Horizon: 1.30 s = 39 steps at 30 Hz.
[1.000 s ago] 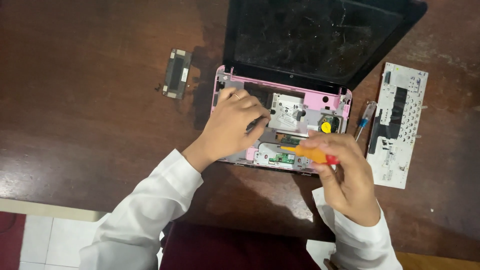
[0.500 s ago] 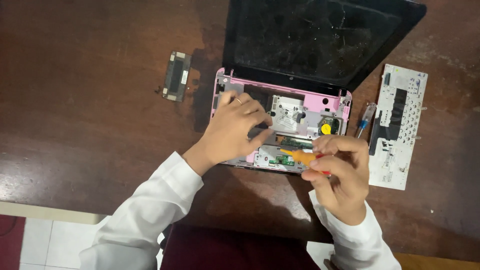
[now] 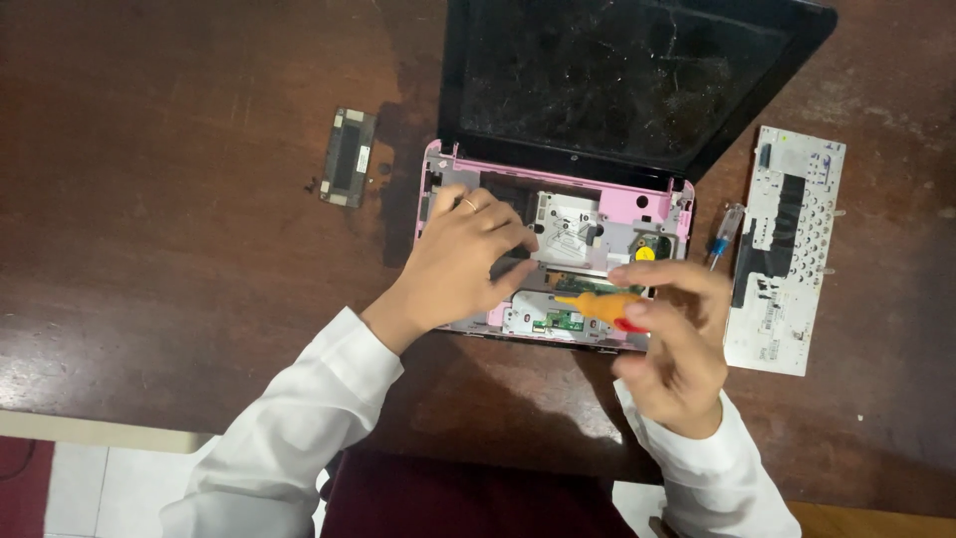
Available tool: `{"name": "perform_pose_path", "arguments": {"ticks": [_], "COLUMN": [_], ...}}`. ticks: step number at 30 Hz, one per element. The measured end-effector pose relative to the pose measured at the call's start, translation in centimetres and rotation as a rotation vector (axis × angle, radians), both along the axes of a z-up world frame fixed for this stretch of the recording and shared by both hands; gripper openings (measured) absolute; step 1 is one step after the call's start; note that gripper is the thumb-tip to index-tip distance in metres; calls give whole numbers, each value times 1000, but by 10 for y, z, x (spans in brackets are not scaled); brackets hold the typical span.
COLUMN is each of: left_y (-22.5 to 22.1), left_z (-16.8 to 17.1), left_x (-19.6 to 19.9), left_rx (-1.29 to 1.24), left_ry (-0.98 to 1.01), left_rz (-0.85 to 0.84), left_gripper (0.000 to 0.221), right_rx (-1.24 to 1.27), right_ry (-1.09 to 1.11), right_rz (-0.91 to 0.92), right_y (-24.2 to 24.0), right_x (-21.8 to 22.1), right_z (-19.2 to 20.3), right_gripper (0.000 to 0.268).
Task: The person is disassembling a pink laptop, first prying off the top bezel and then using a screwdriver to remove internal components.
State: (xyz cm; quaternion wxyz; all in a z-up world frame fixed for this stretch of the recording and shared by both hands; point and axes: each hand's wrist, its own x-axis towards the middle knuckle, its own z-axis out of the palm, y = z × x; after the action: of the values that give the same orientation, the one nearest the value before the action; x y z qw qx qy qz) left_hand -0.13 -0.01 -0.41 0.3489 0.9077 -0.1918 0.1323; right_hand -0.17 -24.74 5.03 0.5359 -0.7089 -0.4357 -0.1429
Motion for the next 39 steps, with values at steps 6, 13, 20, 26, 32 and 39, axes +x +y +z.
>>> {"name": "perform_pose_path", "arguments": {"ticks": [6, 13, 20, 26, 32, 39], "left_y": [-1, -2, -1, -1, 1, 2], "left_z": [0, 0, 2, -2, -4, -7], "left_x": [0, -1, -4, -5, -3, -3], "left_rx": [-6, 18, 51, 91, 83, 103], "left_ry": [11, -24, -26, -67, -107, -150], "left_rz": [13, 9, 2, -5, -39, -37], "left_gripper": [20, 19, 30, 38, 31, 12], "right_rx": [48, 43, 49, -46, -77, -67], "right_ry": [-50, 20, 9, -39, -3, -25], "right_rz": [-102, -109, -44, -65, 23, -70], "right_y": [-2, 2, 3, 11, 21, 8], "right_x": [0, -5, -1, -7, -7, -3], "right_z": [0, 16, 10, 28, 49, 35], "right_gripper": [21, 17, 19, 19, 22, 19]}}
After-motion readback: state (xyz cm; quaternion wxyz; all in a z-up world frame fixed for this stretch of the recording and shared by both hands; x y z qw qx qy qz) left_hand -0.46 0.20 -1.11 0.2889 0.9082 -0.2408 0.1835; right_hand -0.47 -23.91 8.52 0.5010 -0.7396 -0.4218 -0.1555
